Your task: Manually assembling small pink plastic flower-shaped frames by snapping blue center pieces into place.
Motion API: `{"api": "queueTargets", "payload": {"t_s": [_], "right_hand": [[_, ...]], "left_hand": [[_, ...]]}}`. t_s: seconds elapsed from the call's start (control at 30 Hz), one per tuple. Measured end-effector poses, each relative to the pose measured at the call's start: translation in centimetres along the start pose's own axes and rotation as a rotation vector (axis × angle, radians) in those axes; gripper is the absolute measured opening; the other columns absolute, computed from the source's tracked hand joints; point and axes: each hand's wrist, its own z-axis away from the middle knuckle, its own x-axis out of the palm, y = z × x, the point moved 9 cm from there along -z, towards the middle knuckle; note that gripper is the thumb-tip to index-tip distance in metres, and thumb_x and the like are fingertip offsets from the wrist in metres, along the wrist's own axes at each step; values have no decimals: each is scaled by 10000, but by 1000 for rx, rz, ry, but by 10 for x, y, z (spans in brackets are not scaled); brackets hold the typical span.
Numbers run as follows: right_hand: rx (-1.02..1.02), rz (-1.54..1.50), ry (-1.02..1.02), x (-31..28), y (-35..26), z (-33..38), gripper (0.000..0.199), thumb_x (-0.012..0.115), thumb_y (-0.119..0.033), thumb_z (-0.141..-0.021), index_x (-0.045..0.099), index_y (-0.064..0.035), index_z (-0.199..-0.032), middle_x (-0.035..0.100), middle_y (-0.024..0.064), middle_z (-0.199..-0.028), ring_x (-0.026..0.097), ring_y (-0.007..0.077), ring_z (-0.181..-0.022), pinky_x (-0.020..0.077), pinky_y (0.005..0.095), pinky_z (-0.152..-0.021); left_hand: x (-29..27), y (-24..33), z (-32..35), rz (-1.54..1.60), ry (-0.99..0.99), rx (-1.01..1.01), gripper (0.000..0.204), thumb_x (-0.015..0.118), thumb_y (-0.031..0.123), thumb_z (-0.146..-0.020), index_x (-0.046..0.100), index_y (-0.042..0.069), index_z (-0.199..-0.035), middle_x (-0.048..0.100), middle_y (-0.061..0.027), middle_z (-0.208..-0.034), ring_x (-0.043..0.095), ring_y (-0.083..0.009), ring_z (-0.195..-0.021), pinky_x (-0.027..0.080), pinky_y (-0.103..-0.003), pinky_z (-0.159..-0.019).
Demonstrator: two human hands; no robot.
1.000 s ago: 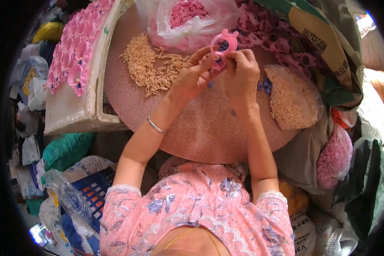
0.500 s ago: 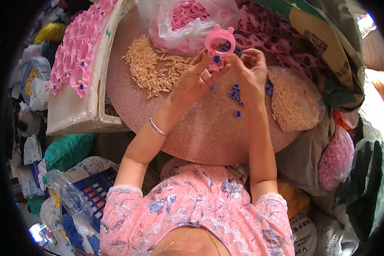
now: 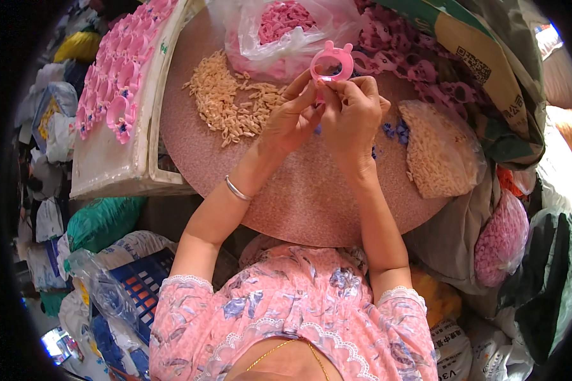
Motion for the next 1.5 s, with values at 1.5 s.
{"api": "queueTargets", "payload": {"t_s": [1.5], "right_hand": [[746, -1032, -160, 58, 103, 20, 286, 668, -231, -888, 633, -15, -1072, 671, 19, -922, 609, 72, -776, 490, 223, -681]], "left_hand": [[-14, 26, 9, -1030, 247, 286, 563, 626, 314, -890, 447, 13, -1331, 589, -136, -1140, 616, -194, -947, 545, -347, -824]]}}
